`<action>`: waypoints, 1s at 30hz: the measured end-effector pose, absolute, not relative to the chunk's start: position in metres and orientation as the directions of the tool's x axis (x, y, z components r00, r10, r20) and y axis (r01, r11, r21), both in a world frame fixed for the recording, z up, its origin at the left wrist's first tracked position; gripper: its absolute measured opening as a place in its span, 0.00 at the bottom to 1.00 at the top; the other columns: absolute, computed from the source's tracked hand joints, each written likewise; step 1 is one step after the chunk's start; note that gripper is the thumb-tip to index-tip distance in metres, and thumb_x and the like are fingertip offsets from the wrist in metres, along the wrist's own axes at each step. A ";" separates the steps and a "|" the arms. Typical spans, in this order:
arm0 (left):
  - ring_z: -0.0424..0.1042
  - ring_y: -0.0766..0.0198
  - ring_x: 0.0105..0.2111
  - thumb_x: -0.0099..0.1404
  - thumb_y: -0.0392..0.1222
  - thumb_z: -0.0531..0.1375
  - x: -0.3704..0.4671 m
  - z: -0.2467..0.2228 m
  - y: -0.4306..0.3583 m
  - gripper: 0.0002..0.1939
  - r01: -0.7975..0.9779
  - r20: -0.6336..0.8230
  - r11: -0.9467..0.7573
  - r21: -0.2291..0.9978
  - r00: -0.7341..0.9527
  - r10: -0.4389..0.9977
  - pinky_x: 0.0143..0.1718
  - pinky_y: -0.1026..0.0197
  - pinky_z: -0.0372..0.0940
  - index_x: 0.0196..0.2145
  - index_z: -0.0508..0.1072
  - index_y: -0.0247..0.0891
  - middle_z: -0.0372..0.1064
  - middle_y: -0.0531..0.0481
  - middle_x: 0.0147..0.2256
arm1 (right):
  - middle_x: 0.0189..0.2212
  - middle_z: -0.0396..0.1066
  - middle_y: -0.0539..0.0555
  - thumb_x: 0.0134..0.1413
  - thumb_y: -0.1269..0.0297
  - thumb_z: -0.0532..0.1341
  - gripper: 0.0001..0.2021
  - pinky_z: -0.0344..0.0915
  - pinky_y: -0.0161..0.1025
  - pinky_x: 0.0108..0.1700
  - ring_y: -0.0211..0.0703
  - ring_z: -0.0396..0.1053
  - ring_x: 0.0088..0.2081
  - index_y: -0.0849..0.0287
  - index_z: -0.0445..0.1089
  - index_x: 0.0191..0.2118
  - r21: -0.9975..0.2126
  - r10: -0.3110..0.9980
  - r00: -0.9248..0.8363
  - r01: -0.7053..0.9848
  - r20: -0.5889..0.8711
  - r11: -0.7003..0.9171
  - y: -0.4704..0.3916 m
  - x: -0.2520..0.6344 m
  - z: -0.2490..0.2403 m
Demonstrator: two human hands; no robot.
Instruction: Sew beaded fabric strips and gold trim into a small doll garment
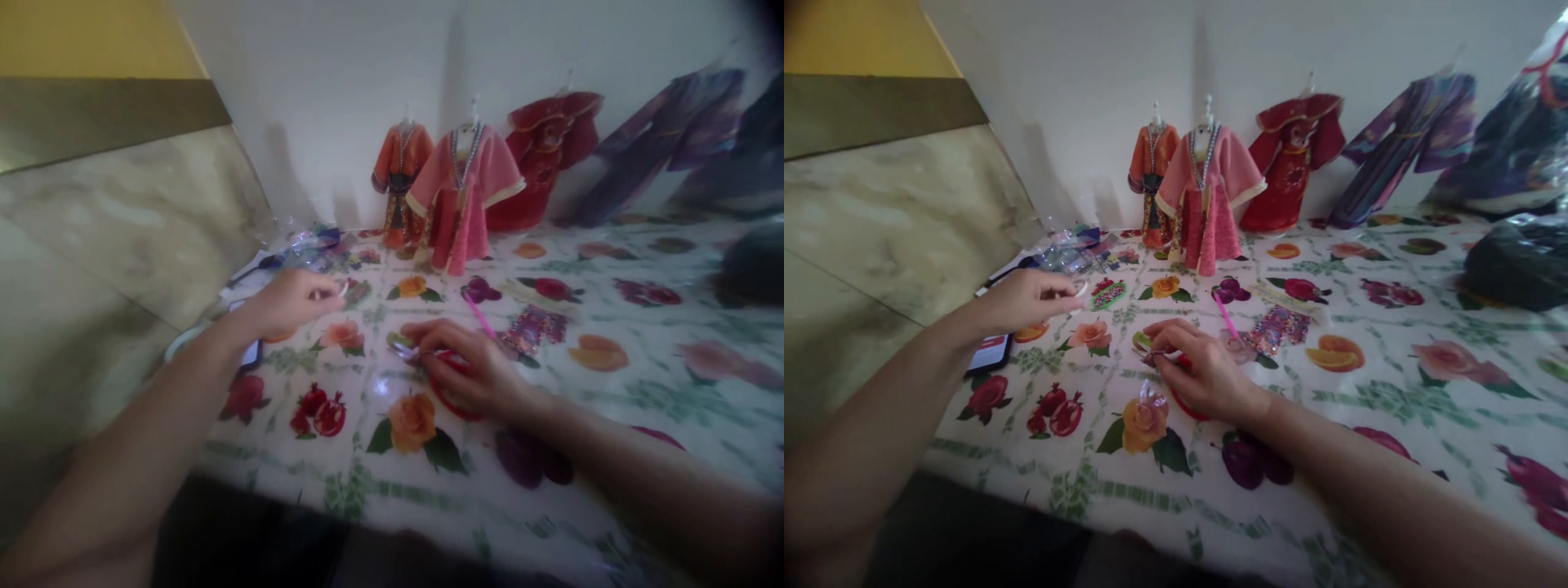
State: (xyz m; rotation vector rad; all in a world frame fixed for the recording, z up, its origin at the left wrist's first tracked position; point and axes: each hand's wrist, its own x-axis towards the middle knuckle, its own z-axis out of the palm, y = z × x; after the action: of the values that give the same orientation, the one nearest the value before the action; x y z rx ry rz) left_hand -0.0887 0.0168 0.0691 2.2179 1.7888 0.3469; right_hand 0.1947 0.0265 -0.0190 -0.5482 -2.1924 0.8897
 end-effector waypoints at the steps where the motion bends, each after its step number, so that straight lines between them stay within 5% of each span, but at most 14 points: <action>1: 0.59 0.68 0.24 0.62 0.48 0.58 -0.092 0.063 0.013 0.15 0.919 -0.009 -0.210 0.334 0.226 0.974 0.28 0.64 0.51 0.21 0.68 0.37 0.61 0.56 0.22 | 0.48 0.71 0.58 0.61 0.69 0.57 0.04 0.68 0.46 0.51 0.47 0.70 0.50 0.57 0.68 0.39 -0.747 0.612 -0.661 0.115 0.434 0.654 0.026 0.195 -0.019; 4: 0.59 0.66 0.22 0.60 0.46 0.59 -0.103 0.041 0.004 0.16 0.941 -0.065 -0.188 0.283 0.214 0.975 0.26 0.63 0.48 0.18 0.67 0.37 0.61 0.54 0.20 | 0.44 0.73 0.56 0.60 0.68 0.57 0.04 0.67 0.45 0.53 0.46 0.70 0.49 0.56 0.69 0.40 -0.825 0.655 -0.662 0.096 0.365 0.557 0.025 0.194 -0.020; 13: 0.71 0.56 0.32 0.64 0.54 0.56 -0.094 0.040 -0.013 0.16 0.961 -0.036 -0.093 0.259 0.106 0.994 0.33 0.61 0.58 0.36 0.74 0.39 0.74 0.47 0.35 | 0.36 0.73 0.54 0.60 0.60 0.59 0.08 0.68 0.42 0.43 0.41 0.71 0.39 0.58 0.66 0.33 -0.981 0.711 -0.677 -0.115 0.192 0.156 0.025 0.192 -0.012; 14: 0.71 0.56 0.33 0.65 0.54 0.55 -0.084 0.044 -0.014 0.17 0.952 -0.023 -0.087 0.295 0.098 0.995 0.34 0.60 0.60 0.40 0.73 0.40 0.74 0.46 0.39 | 0.35 0.73 0.54 0.59 0.60 0.60 0.08 0.68 0.41 0.43 0.41 0.71 0.38 0.58 0.66 0.33 -0.984 0.711 -0.680 -0.112 0.177 0.138 0.025 0.192 -0.011; 18: 0.74 0.61 0.31 0.64 0.53 0.58 -0.037 0.053 -0.009 0.22 0.655 -0.155 -0.019 0.756 0.207 0.966 0.32 0.59 0.67 0.53 0.66 0.42 0.70 0.44 0.50 | 0.33 0.72 0.52 0.57 0.60 0.61 0.08 0.67 0.39 0.39 0.38 0.69 0.34 0.59 0.68 0.33 -0.987 0.740 -0.653 -0.117 0.160 0.109 0.027 0.192 -0.010; 21: 0.73 0.65 0.29 0.62 0.48 0.61 -0.009 0.055 0.005 0.24 0.517 -0.178 -0.019 0.856 0.329 0.927 0.30 0.61 0.68 0.54 0.65 0.41 0.63 0.39 0.56 | 0.30 0.70 0.51 0.55 0.61 0.63 0.08 0.65 0.38 0.36 0.38 0.68 0.32 0.60 0.67 0.33 -0.983 0.776 -0.603 -0.133 0.184 0.130 0.032 0.191 -0.016; 25: 0.71 0.68 0.25 0.64 0.48 0.60 0.009 0.052 0.034 0.20 0.412 -0.234 0.068 0.909 0.368 0.900 0.26 0.64 0.67 0.51 0.66 0.38 0.70 0.44 0.43 | 0.30 0.69 0.50 0.53 0.61 0.63 0.08 0.65 0.38 0.36 0.38 0.68 0.32 0.59 0.65 0.34 -0.976 0.824 -0.525 -0.154 0.212 0.153 0.042 0.189 -0.025; 30: 0.67 0.70 0.19 0.66 0.51 0.56 0.014 0.036 0.054 0.14 0.322 -0.290 0.156 0.934 0.426 0.857 0.20 0.68 0.60 0.39 0.67 0.36 0.66 0.54 0.26 | 0.33 0.69 0.50 0.54 0.60 0.63 0.10 0.68 0.40 0.39 0.39 0.70 0.35 0.58 0.63 0.37 -0.966 0.855 -0.473 -0.234 0.213 0.112 0.048 0.190 -0.028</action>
State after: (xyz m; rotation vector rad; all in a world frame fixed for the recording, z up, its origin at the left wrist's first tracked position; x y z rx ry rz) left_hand 0.0136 0.0541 0.0364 1.4182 1.1300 0.5316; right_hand 0.1903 0.0482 -0.0285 -0.6422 -1.4865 1.5230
